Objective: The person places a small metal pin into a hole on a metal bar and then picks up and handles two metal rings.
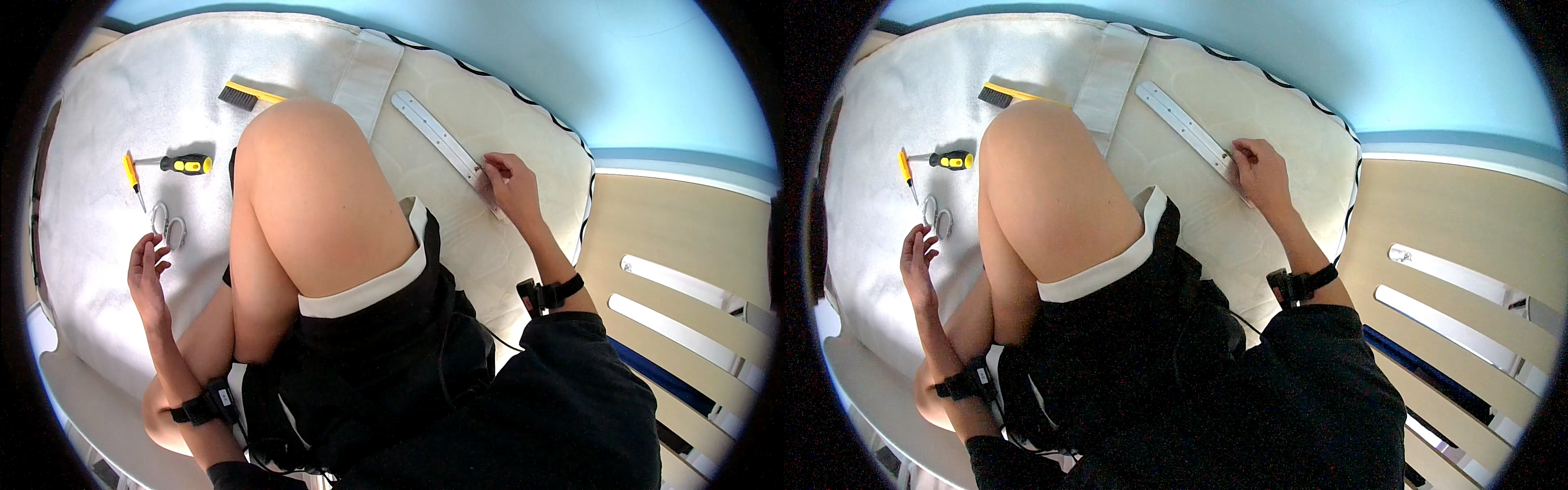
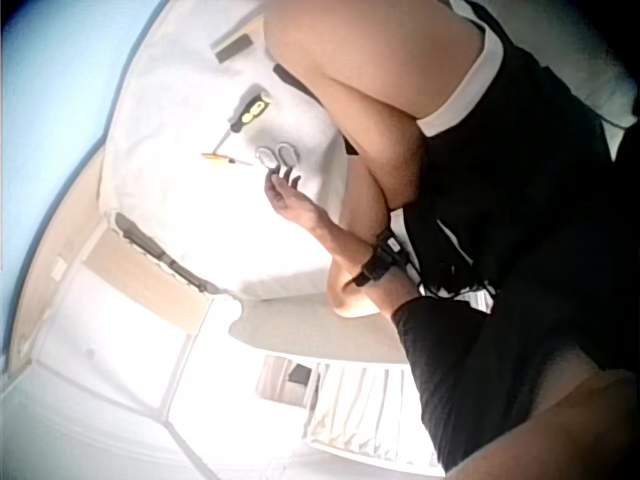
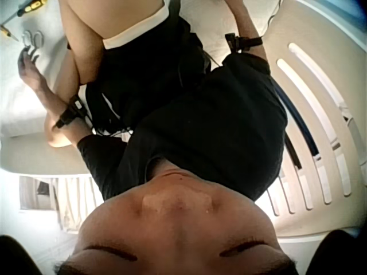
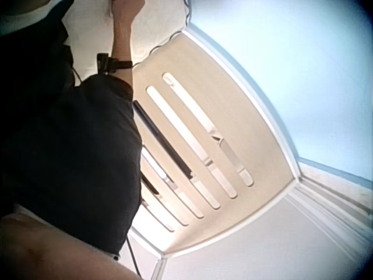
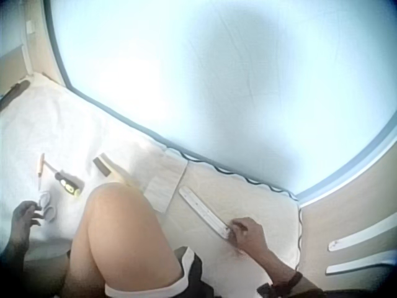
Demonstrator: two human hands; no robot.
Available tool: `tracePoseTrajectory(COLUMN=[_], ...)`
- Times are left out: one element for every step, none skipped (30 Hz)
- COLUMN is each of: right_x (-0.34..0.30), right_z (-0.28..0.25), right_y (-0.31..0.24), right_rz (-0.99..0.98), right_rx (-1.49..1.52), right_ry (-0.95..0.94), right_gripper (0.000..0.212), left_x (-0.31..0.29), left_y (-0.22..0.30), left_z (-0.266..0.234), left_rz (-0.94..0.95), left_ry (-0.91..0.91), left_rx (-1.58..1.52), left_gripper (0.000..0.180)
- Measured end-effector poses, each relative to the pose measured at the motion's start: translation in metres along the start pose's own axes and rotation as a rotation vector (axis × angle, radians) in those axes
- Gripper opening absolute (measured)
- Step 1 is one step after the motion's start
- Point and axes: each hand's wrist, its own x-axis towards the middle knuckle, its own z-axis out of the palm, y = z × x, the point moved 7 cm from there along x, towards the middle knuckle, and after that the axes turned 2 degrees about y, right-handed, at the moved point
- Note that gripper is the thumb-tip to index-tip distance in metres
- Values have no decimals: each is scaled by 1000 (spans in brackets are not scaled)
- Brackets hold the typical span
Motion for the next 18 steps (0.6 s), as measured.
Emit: tracePoseTrajectory(right_x=[3, 6, 9, 11, 13, 15, 15, 15, 16, 16, 16, 15, 15, 16, 17, 17, 17, 16], right_z=[-1, -1, -1, 0, 1, 0, 1, 1, 1, 0, 0, 0, 1, 2, 2, 3, 4, 5], right_y=[-3, -2, -6, -10, -13, -16, -18, -17, -16, -15, -16, -19, -22, -25, -27, -29, -30, -32], right_rz=[-53, -56, -60, -64, -81, -98, -114, -112, -108, -104, -123, -142, -162, -186, -208, -230, -230, -231], right_rx=[-78, -107, -131, -156, -161, -168, -176, -159, -143, -126, -128, -127, -126, -133, -142, -150, -137, -125], right_ry=[-12, -53, -99, -145, -162, -176, -190, -195, -201, -206, -225, -243, -261, -281, -301, -321, -327, -331], right_gripper=[19, 19, 19, 19, 18, 18, 17, 17, 17, 17, 16, 15, 15, 14, 14, 13, 13, 13], left_x=[0, 1, 1, 1, 2, 2, 2, 2, 2, 2, 2, 2, 2, 1, 1, 0, 0, 0], left_y=[0, -1, -1, -2, -3, -4, -5, -5, -4, -4, -3, -4, -3, -3, -2, -2, -2, -1], left_z=[1, 1, 0, -1, -3, -3, -3, -2, -2, -1, 0, 0, -1, -1, 0, 1, 1, 1], left_rz=[1, 2, 2, 4, 6, 9, 12, 16, 18, 16, 13, 12, 12, 13, 12, 8, 5, 3], left_ry=[-5, -9, -10, -13, -15, -19, -19, -19, -20, -25, -29, -31, -30, -29, -30, -28, -25, -21], left_rx=[-6, -12, -14, -13, -13, -15, -16, -17, -18, -20, -22, -23, -17, -11, -6, 3, 13, 21], left_gripper=[32, 32, 32, 32, 33, 33, 33, 33, 33, 33, 33, 33, 34, 34, 34, 34, 34, 34])
